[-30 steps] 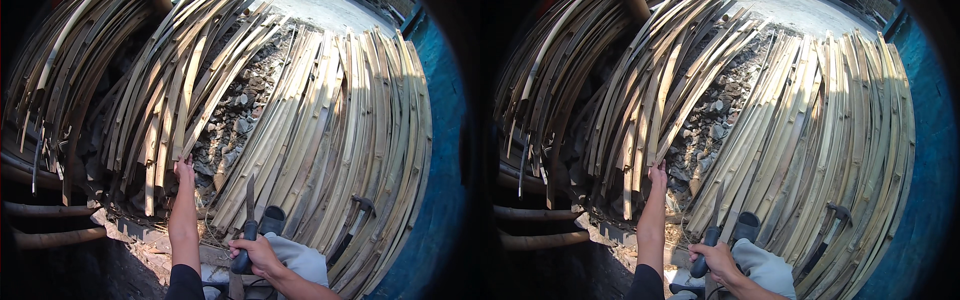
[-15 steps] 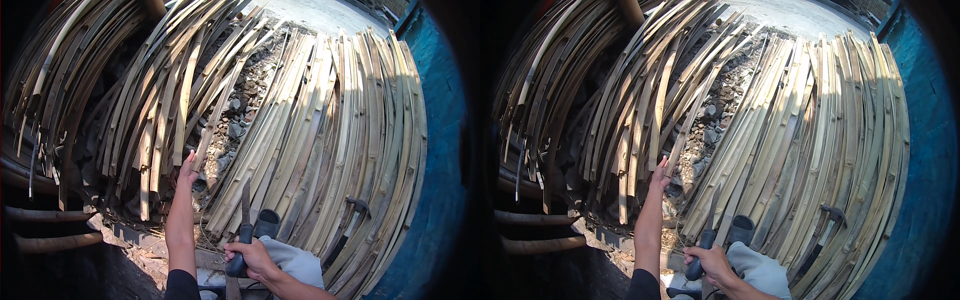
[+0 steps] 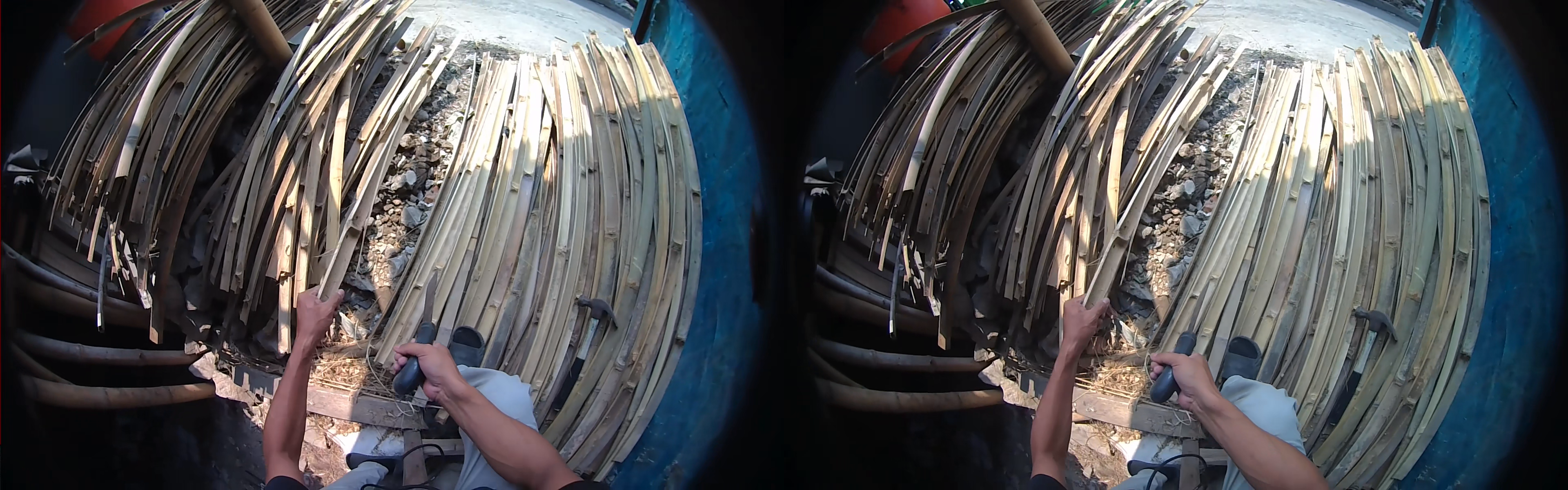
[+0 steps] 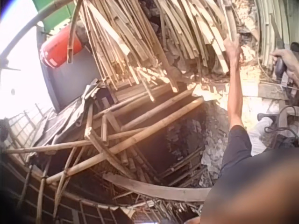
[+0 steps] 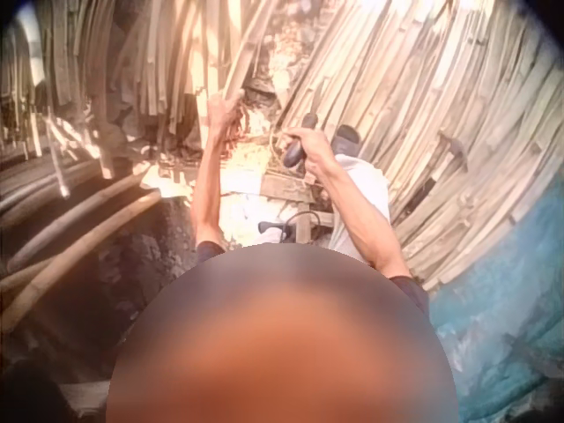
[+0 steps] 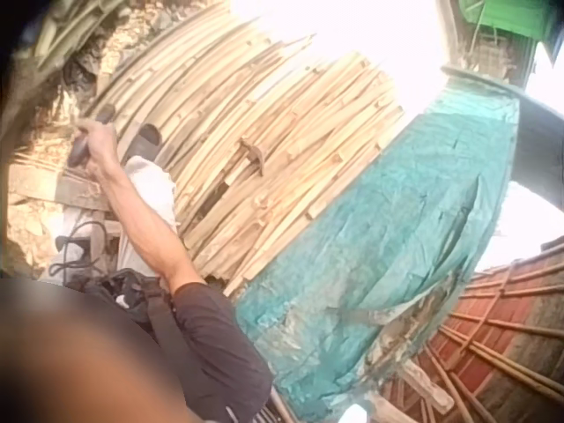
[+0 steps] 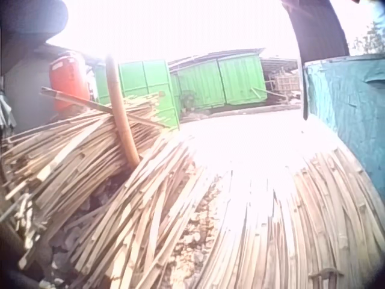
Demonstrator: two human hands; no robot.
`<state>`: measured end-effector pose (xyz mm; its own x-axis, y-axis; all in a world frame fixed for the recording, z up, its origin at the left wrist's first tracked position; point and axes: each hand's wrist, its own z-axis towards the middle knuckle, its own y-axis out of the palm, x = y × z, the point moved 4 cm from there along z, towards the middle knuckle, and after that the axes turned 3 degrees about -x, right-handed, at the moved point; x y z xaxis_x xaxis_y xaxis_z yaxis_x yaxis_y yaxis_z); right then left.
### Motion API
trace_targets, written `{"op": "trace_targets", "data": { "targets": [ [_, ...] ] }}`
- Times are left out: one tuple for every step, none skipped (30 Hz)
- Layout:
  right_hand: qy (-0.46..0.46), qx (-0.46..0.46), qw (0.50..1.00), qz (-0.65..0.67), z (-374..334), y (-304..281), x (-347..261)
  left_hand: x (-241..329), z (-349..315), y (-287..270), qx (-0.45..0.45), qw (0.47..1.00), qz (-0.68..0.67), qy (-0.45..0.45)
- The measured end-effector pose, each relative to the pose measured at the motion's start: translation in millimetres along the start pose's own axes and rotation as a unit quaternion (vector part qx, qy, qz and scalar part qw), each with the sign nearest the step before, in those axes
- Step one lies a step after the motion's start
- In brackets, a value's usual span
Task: Trimming and shaving a strip of bamboo using a machete.
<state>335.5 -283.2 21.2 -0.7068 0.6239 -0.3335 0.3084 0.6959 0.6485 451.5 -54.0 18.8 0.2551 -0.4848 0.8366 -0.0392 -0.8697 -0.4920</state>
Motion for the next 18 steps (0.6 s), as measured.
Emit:
{"op": "trace_targets", "data": {
  "targets": [
    [-0.008,0.002,1.0,0.018,1,-7,-4,27,-38,-6,0.002,0.999,0.034,-0.018],
    [-0.009,-0.022,0.999,0.022,-7,7,-7,11,-76,-34,0.039,0.995,0.08,0.035],
    [-0.03,-0.01,0.999,-0.004,-7,9,-9,9,-115,-55,0.065,0.974,0.195,0.093],
    [-0.039,-0.005,0.999,0.015,-4,8,-7,12,-155,-68,0.082,0.978,0.186,0.053],
    [-0.046,-0.004,0.998,0.034,0,12,-2,14,-195,-86,0.091,0.973,0.204,0.065],
    [-0.055,-0.009,0.998,0.023,4,17,2,13,-234,-101,0.097,0.984,0.15,0.006],
    [-0.065,-0.01,0.998,0.011,3,22,5,14,-270,-110,0.091,0.99,0.085,-0.065],
    [-0.081,0.0,0.997,0.008,-2,29,7,13,-303,-114,0.091,0.989,0.072,-0.093],
    [-0.089,-0.001,0.996,0.003,6,27,15,10,-330,-115,0.091,0.987,0.057,-0.122],
    [-0.089,-0.009,0.996,-0.012,5,35,23,10,-355,-115,0.103,0.984,0.055,-0.135],
    [-0.09,-0.015,0.995,-0.029,4,41,29,8,-380,-113,0.114,0.981,0.05,-0.149],
    [-0.081,-0.017,0.996,-0.043,8,44,37,-5,-400,-113,0.111,0.979,-0.009,-0.172],
    [-0.073,-0.015,0.996,-0.058,14,42,44,-9,-417,-111,0.119,0.976,-0.014,-0.184],
    [-0.063,-0.017,0.996,-0.058,19,41,51,-11,-430,-108,0.105,0.973,-0.045,-0.201],
    [-0.059,-0.031,0.997,-0.042,19,46,60,-14,-442,-105,0.092,0.969,-0.076,-0.216],
    [-0.046,-0.075,0.996,-0.021,31,42,69,-15,-451,-103,0.099,0.966,-0.083,-0.223],
    [-0.031,-0.121,0.992,0.001,34,47,79,-19,-459,-97,0.065,0.956,-0.142,-0.247],
    [-0.031,-0.082,0.996,-0.024,35,44,89,-25,-470,-89,0.028,0.942,-0.202,-0.267]
  ]
}}
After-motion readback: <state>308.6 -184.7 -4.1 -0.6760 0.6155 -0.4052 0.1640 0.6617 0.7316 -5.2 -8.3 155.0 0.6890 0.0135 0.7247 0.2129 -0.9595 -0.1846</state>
